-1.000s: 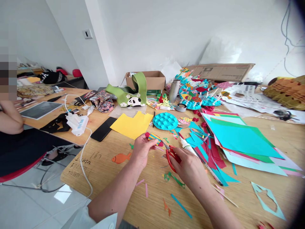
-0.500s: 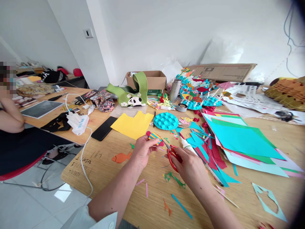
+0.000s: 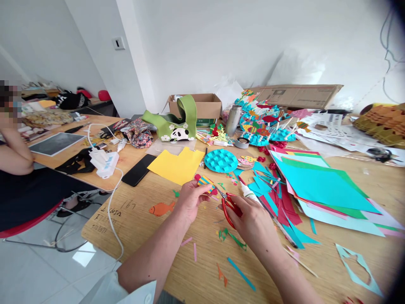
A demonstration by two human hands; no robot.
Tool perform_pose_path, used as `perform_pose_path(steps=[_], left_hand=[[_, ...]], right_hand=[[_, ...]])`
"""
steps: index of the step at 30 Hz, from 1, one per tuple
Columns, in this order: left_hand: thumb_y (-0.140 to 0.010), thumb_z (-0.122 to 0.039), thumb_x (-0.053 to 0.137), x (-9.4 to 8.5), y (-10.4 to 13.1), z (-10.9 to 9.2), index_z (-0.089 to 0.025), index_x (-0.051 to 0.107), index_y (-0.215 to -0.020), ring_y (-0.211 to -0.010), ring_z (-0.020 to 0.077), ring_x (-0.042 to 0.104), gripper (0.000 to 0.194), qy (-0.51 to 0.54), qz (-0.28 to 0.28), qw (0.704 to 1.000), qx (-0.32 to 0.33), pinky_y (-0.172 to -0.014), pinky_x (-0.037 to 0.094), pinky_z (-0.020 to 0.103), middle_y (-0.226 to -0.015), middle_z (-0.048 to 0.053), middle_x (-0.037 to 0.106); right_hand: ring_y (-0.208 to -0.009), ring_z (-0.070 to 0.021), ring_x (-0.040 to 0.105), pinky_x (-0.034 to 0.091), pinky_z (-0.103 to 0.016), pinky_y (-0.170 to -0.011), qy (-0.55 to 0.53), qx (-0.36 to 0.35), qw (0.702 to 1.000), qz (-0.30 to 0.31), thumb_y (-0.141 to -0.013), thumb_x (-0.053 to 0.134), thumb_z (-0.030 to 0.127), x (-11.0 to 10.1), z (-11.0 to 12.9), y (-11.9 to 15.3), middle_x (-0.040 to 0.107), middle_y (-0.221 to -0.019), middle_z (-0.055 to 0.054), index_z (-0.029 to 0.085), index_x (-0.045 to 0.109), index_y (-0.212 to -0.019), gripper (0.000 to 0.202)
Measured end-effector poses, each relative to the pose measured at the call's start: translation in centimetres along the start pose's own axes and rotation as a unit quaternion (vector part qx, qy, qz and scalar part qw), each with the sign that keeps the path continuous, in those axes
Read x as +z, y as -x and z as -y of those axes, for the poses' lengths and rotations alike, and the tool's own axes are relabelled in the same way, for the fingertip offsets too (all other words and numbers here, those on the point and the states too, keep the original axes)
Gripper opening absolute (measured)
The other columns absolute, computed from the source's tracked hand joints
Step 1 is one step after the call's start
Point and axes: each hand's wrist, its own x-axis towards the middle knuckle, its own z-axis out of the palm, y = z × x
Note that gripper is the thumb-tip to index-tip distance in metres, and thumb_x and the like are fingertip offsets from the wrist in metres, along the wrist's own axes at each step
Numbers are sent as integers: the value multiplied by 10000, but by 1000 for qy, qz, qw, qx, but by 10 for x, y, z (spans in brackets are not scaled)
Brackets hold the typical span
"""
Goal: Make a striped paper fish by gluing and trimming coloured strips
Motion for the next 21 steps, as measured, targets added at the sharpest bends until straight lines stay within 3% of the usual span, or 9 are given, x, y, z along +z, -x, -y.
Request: perform_pose_path(steps=[21], left_hand=[[-507,-260,820,1,0,1,-122,672,-662,-572,108,572,255,5,-9,1000,0,-531,417,218,-663,38,663]], right_hand=[[-652,-197,587,398,-293,-610,23,-8,1000,-17,-949,405,417,1,0,0,640,-691,-69,179,668,-843,370]])
